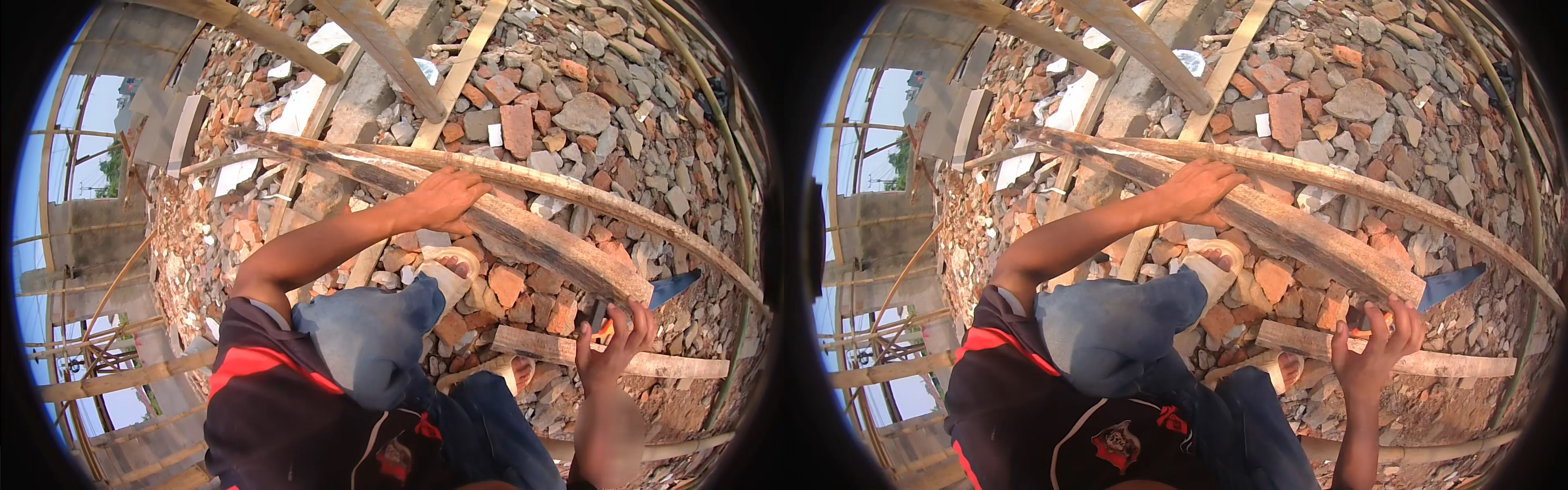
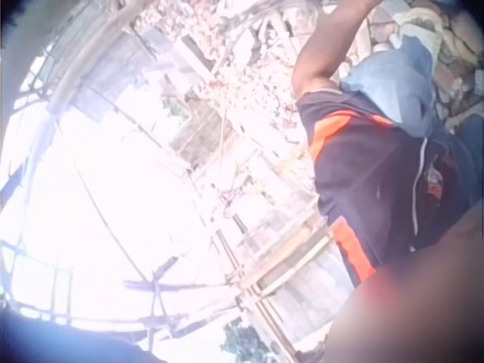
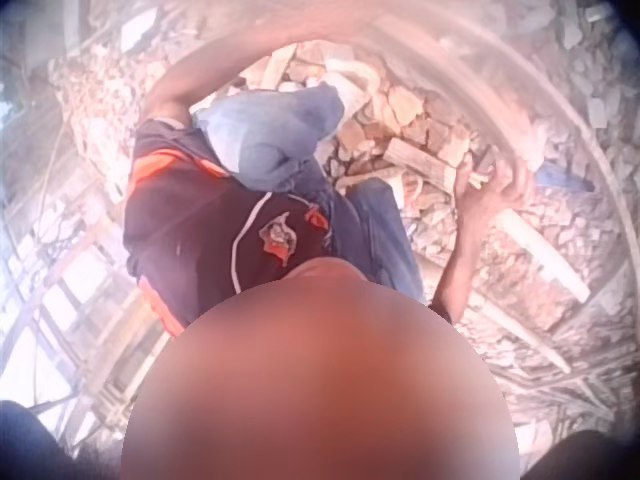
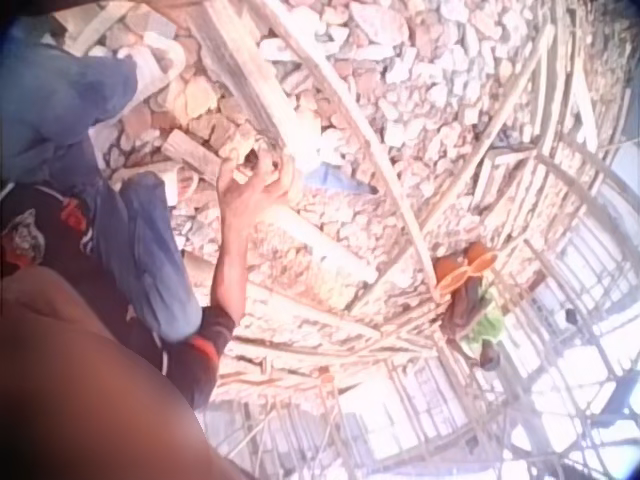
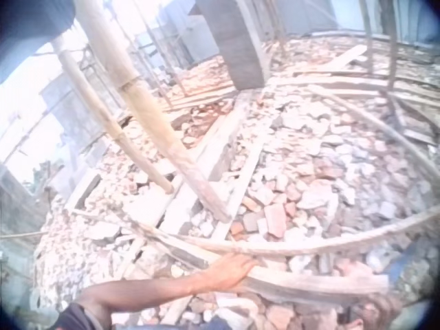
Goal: The person squats on a debris-covered floor and uses a hand saw to cut a wooden plank. They reposition the plank and continue sawing through it.
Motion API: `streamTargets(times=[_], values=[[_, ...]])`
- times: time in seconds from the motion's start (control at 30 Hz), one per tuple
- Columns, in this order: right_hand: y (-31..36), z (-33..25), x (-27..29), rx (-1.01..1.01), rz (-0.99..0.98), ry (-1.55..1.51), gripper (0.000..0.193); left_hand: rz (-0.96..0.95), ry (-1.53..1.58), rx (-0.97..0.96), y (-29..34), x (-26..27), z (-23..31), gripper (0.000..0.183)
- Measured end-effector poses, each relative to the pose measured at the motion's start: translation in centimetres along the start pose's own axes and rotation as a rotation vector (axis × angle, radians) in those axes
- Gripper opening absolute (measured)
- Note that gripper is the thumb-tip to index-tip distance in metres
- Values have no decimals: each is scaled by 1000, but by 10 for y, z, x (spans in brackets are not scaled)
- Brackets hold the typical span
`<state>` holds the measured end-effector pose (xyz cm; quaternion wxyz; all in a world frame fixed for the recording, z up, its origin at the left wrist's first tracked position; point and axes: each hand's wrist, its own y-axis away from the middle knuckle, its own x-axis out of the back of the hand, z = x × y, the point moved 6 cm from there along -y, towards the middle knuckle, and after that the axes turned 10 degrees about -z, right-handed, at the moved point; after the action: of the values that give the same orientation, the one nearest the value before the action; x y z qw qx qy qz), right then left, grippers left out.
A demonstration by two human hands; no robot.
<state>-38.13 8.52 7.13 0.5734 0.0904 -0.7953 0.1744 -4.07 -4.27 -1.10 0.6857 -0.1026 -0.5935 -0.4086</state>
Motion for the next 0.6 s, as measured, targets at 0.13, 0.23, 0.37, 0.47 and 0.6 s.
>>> streamTargets(times=[0.13,0.23,0.37,0.47,0.6], values=[[-49,-30,-12,-3,-316,149,84,19,76,-53,-31,0,70,96],[-48,-3,-39,-108,-419,129,88,-23,16,-50,-48,-15,102,92],[-27,37,-77,-102,-423,95,78,194,131,-137,-29,-1,87,84],[6,62,-74,-89,-313,167,76,267,57,-120,10,15,-1,88],[9,72,-30,-54,-247,89,41,133,-142,276,149,-21,-160,124]])
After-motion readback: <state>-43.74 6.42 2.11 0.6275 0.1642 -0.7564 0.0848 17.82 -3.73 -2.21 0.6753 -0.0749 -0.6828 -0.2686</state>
